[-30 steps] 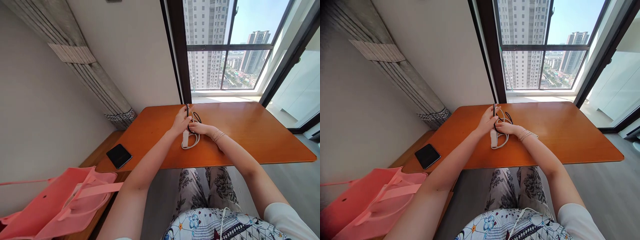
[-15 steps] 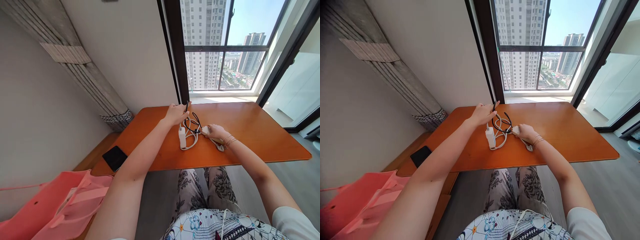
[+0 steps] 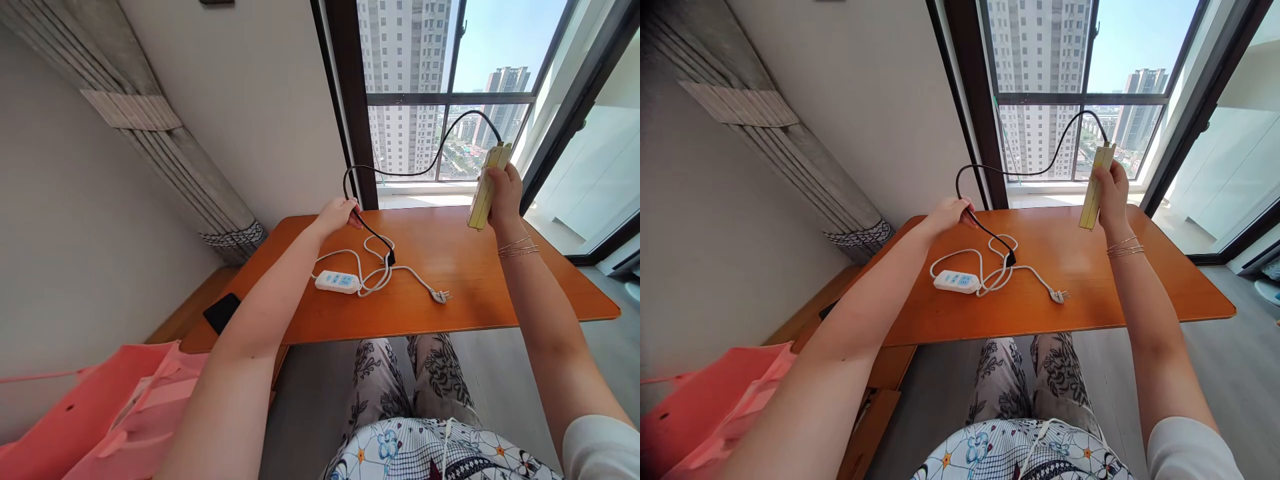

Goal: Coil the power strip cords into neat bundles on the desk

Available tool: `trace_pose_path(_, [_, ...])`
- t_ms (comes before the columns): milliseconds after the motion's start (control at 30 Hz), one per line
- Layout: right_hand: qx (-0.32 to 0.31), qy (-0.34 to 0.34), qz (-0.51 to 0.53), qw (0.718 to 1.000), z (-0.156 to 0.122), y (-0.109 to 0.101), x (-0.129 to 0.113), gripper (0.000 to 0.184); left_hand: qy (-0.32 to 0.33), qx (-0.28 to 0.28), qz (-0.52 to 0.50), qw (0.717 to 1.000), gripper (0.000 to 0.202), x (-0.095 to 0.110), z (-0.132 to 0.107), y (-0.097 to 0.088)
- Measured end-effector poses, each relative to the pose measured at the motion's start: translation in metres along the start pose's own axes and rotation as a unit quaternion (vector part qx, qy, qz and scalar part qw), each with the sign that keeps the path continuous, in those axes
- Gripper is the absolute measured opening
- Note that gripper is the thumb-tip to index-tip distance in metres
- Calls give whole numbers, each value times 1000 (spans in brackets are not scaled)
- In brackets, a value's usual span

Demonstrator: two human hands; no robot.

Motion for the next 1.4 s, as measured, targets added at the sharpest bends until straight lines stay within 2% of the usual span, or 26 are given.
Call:
trace_pose_path(100, [63, 15, 55, 996, 0, 4, -18, 24, -13, -35, -147, 988, 31, 9, -3, 16])
trace_pose_path(233, [27, 65, 73, 995, -18, 28, -27, 31, -15, -84, -287, 954, 32, 17, -3, 34])
trace_pose_path(300, [3, 69, 59, 996, -27, 38, -26, 37, -20, -100, -300, 949, 32, 14, 0, 43])
trace_pose_path(400, [-20, 35, 41, 998, -37, 49, -25, 43, -66, -124, -192, 971, 31, -3, 5, 58])
trace_pose_path(500, [-28, 8, 60, 998, -44, 59, -26, 49, -130, -137, -30, 982, 34, -26, 8, 69])
trace_pose_path(533, [-37, -2, 63, 997, -47, 63, -28, 54, -150, -122, 38, 980, 36, -33, 9, 69])
trace_pose_path(600, [-60, -27, 56, 996, -54, 70, -32, 62, -164, -43, 185, 968, 39, -38, 11, 63])
trace_pose_path(667, [-71, -57, 32, 995, -63, 76, -37, 67, -107, 40, 265, 958, 42, -29, 10, 57])
trace_pose_path(700, [-73, -69, 12, 995, -69, 80, -39, 68, -57, 53, 254, 964, 43, -19, 8, 57])
trace_pose_path(733, [-76, -78, -13, 994, -76, 84, -41, 68, -6, 39, 211, 977, 43, -8, 5, 60])
trace_pose_path(800, [-87, -87, -75, 990, -92, 95, -45, 68, 66, -49, 57, 995, 47, 18, -5, 69])
trace_pose_path(867, [-115, -94, -132, 980, -111, 107, -49, 66, 69, -155, -99, 981, 48, 41, -17, 80])
trace_pose_path(900, [-134, -98, -148, 975, -120, 113, -50, 66, 62, -186, -156, 968, 44, 52, -23, 84])
trace_pose_path(1000, [-195, -117, -130, 965, -138, 124, -51, 59, 29, -218, -255, 942, 20, 71, -43, 87])
trace_pose_path(1033, [-195, -118, -112, 967, -138, 123, -48, 53, 23, -231, -270, 934, 16, 74, -50, 87])
trace_pose_path(1100, [-151, -104, -83, 980, -130, 115, -39, 46, 16, -271, -278, 921, 16, 76, -64, 86])
trace_pose_path(1167, [-93, -65, -70, 991, -114, 109, -23, 53, 17, -313, -268, 911, 17, 76, -78, 85])
trace_pose_path(1200, [-84, -43, -65, 993, -106, 109, -14, 63, 20, -325, -262, 908, 17, 76, -84, 84])
trace_pose_path(1267, [-99, 1, -46, 994, -93, 118, 3, 74, 31, -338, -250, 907, 17, 78, -94, 83])
trace_pose_path(1400, [-171, 73, 17, 982, -82, 147, 21, 48, 41, -348, -227, 909, 22, 78, -104, 79])
Point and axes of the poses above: each hand's wrist, its own z-axis towards the middle knuckle, its own y-axis out of the palm, x = y × z, the point moved 4 cm from there along z, towards the middle knuckle, and after that the axes turned 14 degrees about -y, right-handed, at the moved point
